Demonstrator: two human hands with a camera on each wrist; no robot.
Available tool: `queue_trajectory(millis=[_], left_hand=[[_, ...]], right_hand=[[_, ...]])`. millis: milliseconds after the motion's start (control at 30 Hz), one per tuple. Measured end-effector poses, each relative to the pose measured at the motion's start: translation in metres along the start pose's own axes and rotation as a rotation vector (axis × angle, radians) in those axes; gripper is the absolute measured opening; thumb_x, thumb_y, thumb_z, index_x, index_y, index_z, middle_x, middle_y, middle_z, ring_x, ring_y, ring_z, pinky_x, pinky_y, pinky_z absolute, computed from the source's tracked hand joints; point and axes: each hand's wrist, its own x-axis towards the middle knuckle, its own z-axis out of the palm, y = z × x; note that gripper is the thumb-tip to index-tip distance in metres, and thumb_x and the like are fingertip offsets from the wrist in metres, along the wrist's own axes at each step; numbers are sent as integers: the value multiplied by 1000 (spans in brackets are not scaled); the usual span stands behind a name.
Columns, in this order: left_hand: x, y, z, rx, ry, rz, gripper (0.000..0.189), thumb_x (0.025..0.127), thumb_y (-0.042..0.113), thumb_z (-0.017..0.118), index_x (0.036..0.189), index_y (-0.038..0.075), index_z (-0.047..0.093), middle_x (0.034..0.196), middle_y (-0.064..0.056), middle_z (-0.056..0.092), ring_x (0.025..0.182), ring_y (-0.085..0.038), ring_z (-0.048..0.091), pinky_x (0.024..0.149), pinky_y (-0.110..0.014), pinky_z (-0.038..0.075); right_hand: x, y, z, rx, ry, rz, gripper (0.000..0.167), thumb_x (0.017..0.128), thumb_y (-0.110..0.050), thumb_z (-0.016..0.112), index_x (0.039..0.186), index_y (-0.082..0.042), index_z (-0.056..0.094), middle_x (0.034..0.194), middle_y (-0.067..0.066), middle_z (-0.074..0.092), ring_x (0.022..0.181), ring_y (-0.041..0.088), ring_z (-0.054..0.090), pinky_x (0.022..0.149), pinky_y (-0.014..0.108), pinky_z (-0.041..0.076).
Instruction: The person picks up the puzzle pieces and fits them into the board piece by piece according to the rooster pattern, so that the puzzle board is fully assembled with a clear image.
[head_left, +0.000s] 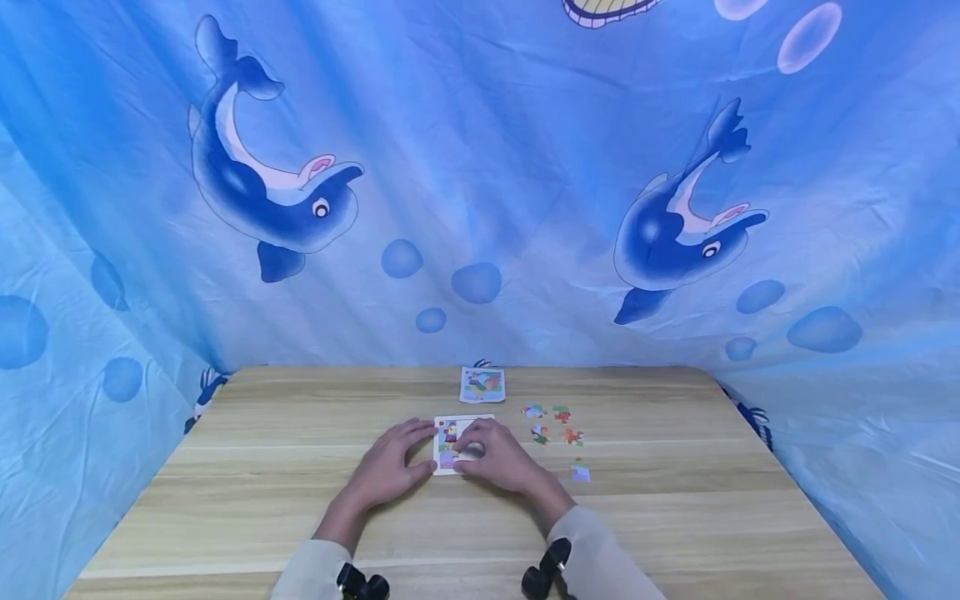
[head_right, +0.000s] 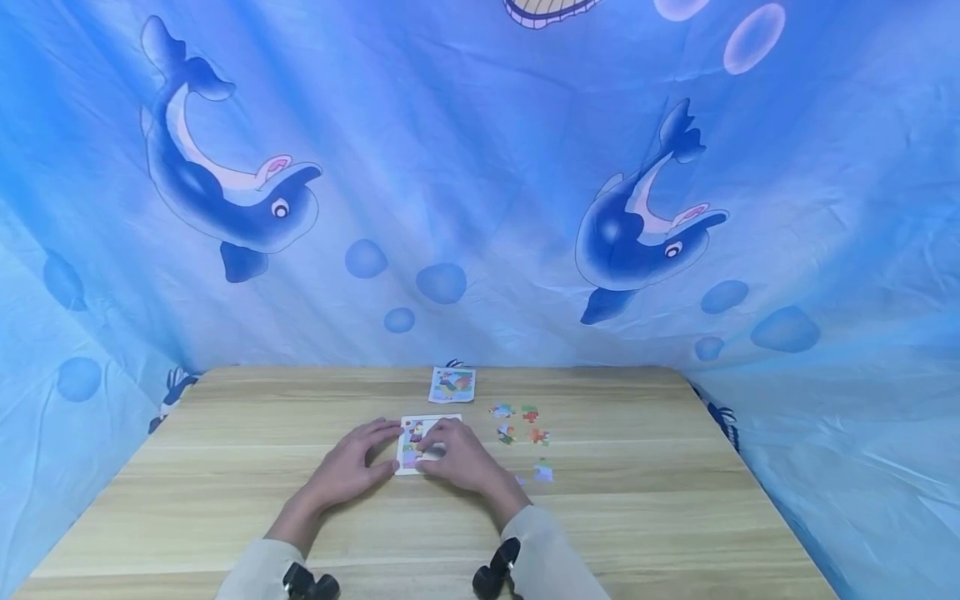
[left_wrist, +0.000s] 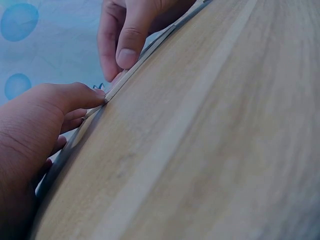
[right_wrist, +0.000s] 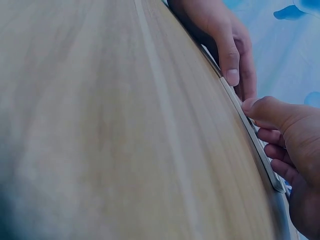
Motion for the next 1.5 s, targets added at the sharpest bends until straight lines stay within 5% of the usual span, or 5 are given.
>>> queue_trajectory(millis=[833,1500], left_hand=[[1,1,0,-1,-25,-26,55,92,35,71,144,19,62,155,-3,55,152,-36,40,123,-65,31],[1,-1,0,-4,-28,-24,54,93,35,71,144,19,62,156,-3,55,152,-36,40,123,-65,32]], right_hand=[[8,-1,5,-17,-11,-62,16,90,-26,79,105,-23,81,108,-7,70,107,11,60,102,36,52],[6,-3,4,2,-19,-33,19,89,-27,80,107,-22,81,110,-5,70,109,13,60,101,35,52]])
